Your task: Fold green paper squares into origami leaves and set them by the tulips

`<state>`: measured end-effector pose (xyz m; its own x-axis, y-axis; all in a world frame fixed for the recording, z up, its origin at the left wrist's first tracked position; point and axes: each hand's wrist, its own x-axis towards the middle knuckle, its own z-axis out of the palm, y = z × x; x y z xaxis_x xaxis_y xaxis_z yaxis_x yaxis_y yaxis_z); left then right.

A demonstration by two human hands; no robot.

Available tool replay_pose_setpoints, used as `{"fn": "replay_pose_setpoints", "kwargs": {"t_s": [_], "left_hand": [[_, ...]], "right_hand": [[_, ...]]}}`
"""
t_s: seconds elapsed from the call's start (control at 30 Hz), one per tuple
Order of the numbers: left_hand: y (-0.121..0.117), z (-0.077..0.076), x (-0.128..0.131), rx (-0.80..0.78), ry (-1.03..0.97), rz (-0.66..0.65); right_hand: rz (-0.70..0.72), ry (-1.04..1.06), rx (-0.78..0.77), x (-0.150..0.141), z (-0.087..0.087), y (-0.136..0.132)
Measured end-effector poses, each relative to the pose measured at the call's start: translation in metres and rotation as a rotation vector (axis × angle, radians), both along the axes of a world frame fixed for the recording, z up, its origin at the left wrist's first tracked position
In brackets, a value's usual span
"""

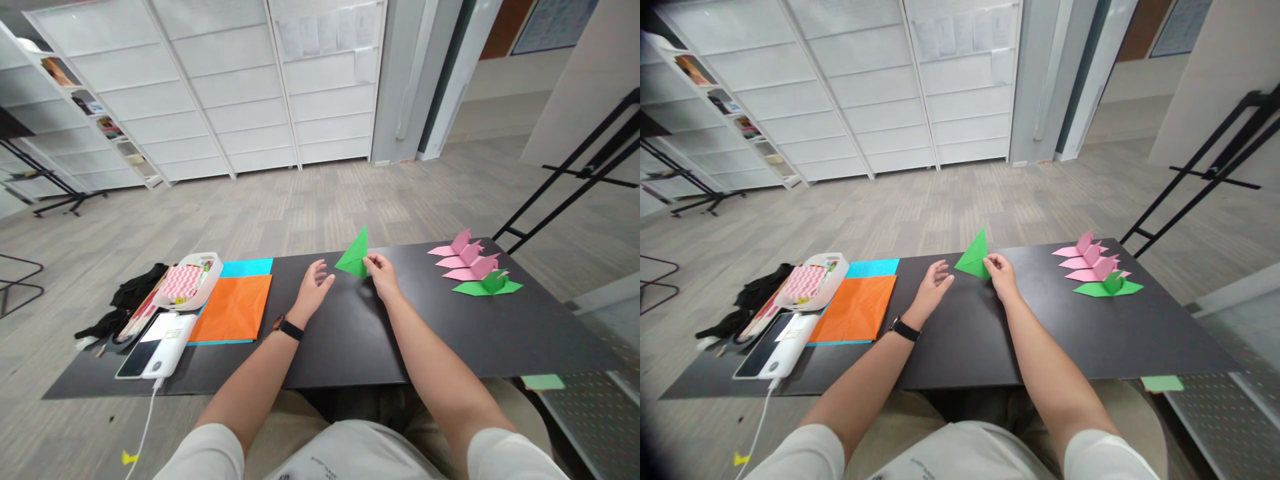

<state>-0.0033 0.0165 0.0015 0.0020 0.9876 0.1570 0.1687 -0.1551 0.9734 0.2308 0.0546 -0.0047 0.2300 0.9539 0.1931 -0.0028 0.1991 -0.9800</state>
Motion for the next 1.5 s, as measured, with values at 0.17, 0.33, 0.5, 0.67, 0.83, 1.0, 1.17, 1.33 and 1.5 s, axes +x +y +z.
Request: {"fn": "replay_pose_setpoints", "kwargs": {"t_s": [0.17,0.33,0.5,0.67,0.83,1.0,1.17,1.33,1.5], "left_hand": [[0.027,-0.009,0.028,-0.071,-0.159,-0.014],[0.031,-0.019,0.031,-0.084,-0.322,-0.012],[0.031,-0.019,0.026,-0.116,-0.411,-0.025],[0.031,-0.014,0.029,-0.191,-0.588,-0.059],[0.032,-0.014,0.029,-0.252,-0.705,-0.096],[0.036,-0.017,0.026,-0.303,-0.76,-0.116],[0.042,-0.022,0.025,-0.395,-0.828,-0.114],[0.045,-0.025,0.023,-0.43,-0.859,-0.102],[0.047,-0.026,0.021,-0.431,-0.876,-0.103]], "right_hand": [[-0.064,0.041,0.023,0.002,-0.011,0.002],[-0.016,-0.145,0.092,-0.003,-0.008,-0.004],[0.017,-0.386,0.251,-0.008,0.004,-0.015],[0.036,-0.516,0.409,-0.01,0.011,-0.022],[0.057,-0.629,0.479,-0.011,0.012,-0.025],[0.133,-0.757,0.462,-0.014,0.011,-0.03],[0.162,-0.872,0.503,-0.014,0.011,-0.033],[0.136,-0.959,0.536,-0.013,0.016,-0.036],[0.066,-0.954,0.559,-0.011,0.025,-0.041]]}}
